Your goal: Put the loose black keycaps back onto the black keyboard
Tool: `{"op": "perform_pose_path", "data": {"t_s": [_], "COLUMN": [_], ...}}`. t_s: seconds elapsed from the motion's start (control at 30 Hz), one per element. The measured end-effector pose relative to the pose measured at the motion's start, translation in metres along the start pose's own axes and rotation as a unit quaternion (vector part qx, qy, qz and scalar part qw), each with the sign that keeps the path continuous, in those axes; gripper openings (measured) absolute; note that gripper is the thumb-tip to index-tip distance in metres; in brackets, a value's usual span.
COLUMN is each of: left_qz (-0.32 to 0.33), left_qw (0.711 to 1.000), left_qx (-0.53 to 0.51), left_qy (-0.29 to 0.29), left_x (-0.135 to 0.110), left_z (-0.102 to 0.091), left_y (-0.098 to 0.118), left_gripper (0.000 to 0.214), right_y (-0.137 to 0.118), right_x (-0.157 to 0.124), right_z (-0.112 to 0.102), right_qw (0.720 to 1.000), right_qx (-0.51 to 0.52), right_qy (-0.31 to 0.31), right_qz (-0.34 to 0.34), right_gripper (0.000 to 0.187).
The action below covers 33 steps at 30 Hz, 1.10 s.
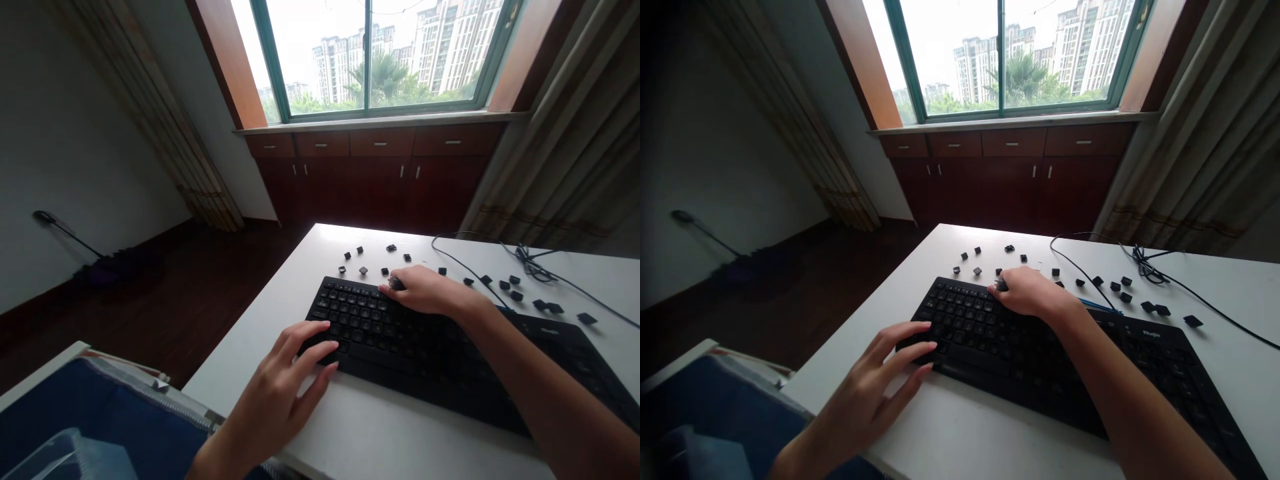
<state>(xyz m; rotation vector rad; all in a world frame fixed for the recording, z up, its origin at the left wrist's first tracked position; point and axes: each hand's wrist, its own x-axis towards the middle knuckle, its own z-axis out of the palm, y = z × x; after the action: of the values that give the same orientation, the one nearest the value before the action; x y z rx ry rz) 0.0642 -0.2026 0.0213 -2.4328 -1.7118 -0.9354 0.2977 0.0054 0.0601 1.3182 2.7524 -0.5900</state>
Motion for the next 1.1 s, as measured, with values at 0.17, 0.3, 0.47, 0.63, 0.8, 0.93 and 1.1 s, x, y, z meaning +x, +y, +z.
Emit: {"op": "perform_pose_path", "data": {"t_s": [0.17, 0.3, 0.47, 0.63, 0.8, 0.93, 1.1], "left_qz": [0.001, -0.01, 0.002, 0.017, 0.026, 0.028, 0.042], "left_qw": [0.999, 0.998, 0.996, 0.996, 0.996, 0.996, 0.997], "left_qx": [0.044, 0.067, 0.086, 0.092, 0.078, 0.076, 0.057], "left_qy": [0.021, 0.008, 0.003, 0.013, 0.02, 0.029, 0.033], "left_x": [-0.005, -0.005, -0.004, -0.005, -0.006, -0.005, -0.003], "left_z": [0.008, 0.013, 0.014, 0.014, 0.014, 0.014, 0.011], "left_y": [0.007, 0.011, 0.012, 0.008, 0.007, 0.008, 0.007], "left_gripper": [0.034, 0.037, 0.034, 0.035, 0.035, 0.032, 0.032], "right_y": [0.001, 0.0, -0.002, -0.003, -0.003, -0.005, -0.01], "right_x": [0.0, 0.0, 0.0, -0.001, 0.002, 0.013, 0.027], "right_z": [0.001, 0.001, -0.001, -0.002, -0.003, -0.002, -0.005], "right_qw": [1.0, 1.0, 1.0, 0.999, 0.992, 0.988, 0.989], "right_qx": [0.005, 0.006, 0.003, -0.014, -0.015, -0.025, -0.026], "right_qy": [-0.002, 0.003, -0.002, 0.027, 0.119, 0.136, 0.135], "right_qz": [0.005, 0.009, 0.02, 0.032, -0.027, -0.064, -0.061], "right_gripper": [0.056, 0.053, 0.05, 0.042, 0.02, 0.028, 0.032]}}
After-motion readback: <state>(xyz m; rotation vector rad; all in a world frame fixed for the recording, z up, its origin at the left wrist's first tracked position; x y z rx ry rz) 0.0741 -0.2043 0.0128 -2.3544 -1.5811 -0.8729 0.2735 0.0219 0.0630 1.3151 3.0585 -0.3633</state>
